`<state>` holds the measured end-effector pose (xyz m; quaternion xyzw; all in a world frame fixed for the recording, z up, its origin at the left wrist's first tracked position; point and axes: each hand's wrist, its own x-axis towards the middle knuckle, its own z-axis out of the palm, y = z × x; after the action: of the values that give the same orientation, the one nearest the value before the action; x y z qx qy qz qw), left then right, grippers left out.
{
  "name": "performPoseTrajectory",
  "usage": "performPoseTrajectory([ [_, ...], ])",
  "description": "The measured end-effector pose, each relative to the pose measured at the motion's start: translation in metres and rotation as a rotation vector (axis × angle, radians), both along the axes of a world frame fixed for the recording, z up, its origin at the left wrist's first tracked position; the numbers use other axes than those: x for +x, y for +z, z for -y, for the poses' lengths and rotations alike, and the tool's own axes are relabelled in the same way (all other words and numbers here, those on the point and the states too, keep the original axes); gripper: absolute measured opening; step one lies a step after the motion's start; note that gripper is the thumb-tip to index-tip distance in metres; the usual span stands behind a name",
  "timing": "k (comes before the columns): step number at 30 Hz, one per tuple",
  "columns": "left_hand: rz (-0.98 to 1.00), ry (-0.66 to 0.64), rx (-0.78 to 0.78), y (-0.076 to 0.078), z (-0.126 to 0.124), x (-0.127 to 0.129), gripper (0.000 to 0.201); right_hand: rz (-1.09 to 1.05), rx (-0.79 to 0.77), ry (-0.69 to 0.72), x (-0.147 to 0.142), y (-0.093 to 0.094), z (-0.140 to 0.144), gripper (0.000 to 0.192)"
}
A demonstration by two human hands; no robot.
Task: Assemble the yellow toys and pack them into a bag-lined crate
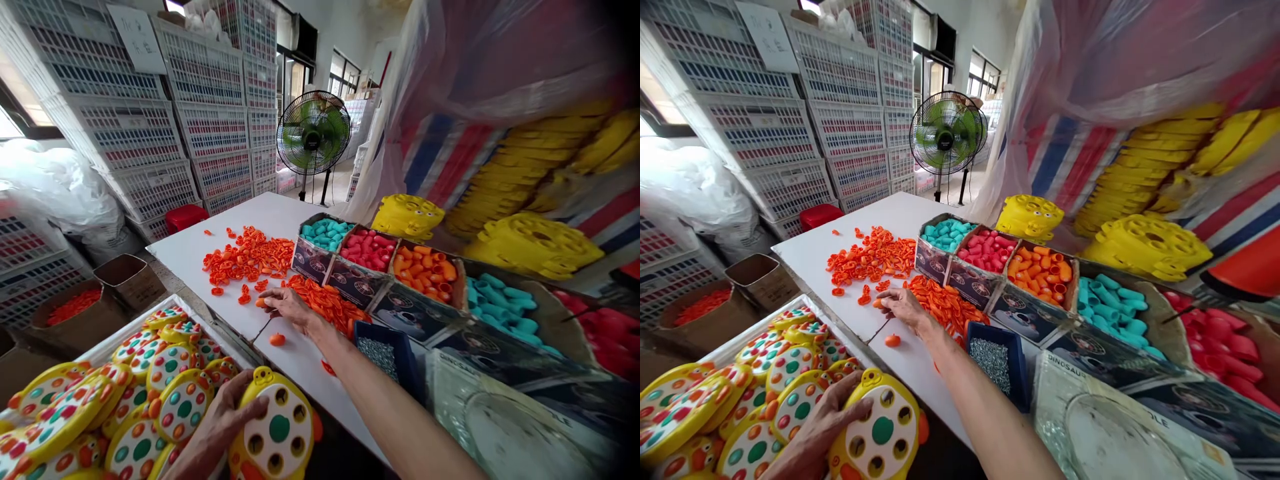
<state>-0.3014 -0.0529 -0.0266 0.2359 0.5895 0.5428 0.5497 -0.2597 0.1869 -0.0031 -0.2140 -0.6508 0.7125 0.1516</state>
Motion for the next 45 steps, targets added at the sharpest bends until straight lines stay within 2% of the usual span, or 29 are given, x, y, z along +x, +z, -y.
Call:
performPoseTrajectory([
  [5,-0.008,0.001,-0.031,0.008,0.0,0.001,0.052,-0.011,-0.01,0.015,0.005,0.006,0.003,0.015],
  [10,-0.007,0.035,-0.036,0.016,-0.001,0.006,0.048,0.018,0.075,0.024,0.012,0.008,0.006,0.019],
  [16,-0.018,0.069,-0.051,0.014,-0.001,0.007,0.049,0.128,0.255,0.061,0.019,-0.004,0.0,0.006],
  [23,-0.04,0.078,-0.051,0.013,0.0,0.009,0.047,0.196,0.42,0.086,0.034,-0.013,-0.009,0.01],
  [27,-0.017,0.067,-0.022,0.015,-0.001,0.012,0.049,0.238,0.554,0.084,0.041,-0.007,-0.003,0.008],
  [32,0.0,0.078,-0.044,0.014,-0.001,0.013,0.059,0.301,0.741,0.099,0.049,0.011,0.007,0.012],
  [37,0.02,0.028,-0.002,0.005,0.001,0.008,0.05,0.425,0.889,0.118,0.056,0.023,0.014,0.017],
  [41,0.034,-0.031,0.024,0.001,0.001,0.005,0.047,0.496,0.999,0.117,0.056,0.023,0.019,0.015],
  [45,0.023,-0.001,0.029,-0.002,0.002,0.003,0.046,0.5,1.023,0.12,0.053,0.018,0.02,0.016],
])
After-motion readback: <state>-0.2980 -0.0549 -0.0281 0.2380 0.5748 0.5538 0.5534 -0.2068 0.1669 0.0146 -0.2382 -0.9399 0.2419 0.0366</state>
